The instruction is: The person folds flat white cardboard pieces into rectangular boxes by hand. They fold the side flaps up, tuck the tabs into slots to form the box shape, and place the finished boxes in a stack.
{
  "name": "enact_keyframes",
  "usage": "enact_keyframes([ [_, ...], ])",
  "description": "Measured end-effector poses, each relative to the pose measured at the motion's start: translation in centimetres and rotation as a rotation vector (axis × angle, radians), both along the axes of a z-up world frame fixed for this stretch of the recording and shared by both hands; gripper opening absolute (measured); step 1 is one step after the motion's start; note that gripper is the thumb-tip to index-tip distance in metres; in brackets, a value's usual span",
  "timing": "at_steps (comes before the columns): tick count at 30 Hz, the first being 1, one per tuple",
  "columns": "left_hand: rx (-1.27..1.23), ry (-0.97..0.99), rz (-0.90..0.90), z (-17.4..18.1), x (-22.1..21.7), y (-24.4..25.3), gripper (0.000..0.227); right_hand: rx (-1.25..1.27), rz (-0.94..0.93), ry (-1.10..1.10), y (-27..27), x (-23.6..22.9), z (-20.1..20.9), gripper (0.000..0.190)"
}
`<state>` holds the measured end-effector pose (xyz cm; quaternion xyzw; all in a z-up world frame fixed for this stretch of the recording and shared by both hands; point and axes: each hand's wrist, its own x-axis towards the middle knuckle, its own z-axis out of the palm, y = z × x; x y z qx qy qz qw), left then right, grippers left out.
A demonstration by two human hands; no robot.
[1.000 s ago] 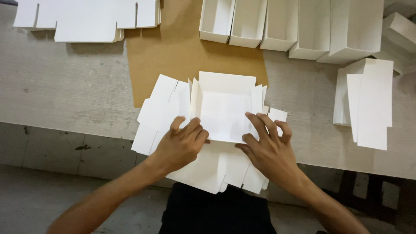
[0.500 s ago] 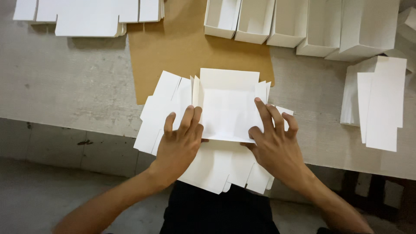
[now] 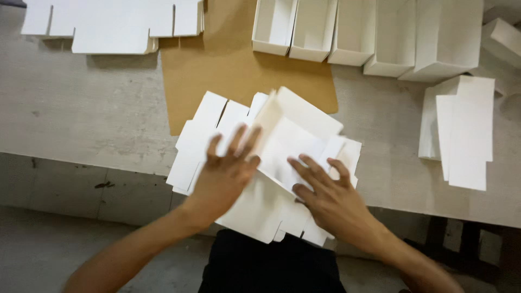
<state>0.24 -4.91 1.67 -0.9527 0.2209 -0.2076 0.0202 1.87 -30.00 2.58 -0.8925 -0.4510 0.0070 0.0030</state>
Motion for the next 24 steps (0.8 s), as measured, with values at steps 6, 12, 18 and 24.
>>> enact_keyframes([
  [6, -0.143, 0.26, -0.44, -2.5, 0.6, -1.7, 0.007, 0.06, 0.224, 0.003, 1.0, 1.2, -0.7, 0.025],
  [12, -0.101, 0.244, -0.36, -2.9, 0.8, -2.6, 0.007, 0.11, 0.224, 0.213, 1.3, 2.8, -1.0, 0.043],
  [18, -0.115, 0.314, -0.383, -3.0, 1.3, -2.3, 0.005, 0.117, 0.208, 0.23, 1.3, 2.7, -1.1, 0.044],
  [24, -0.077, 0.422, -0.347, -2.1, 1.0, -2.6, 0.014, 0.211, 0.247, 0.17, 0.8, 1.7, -1.3, 0.023],
])
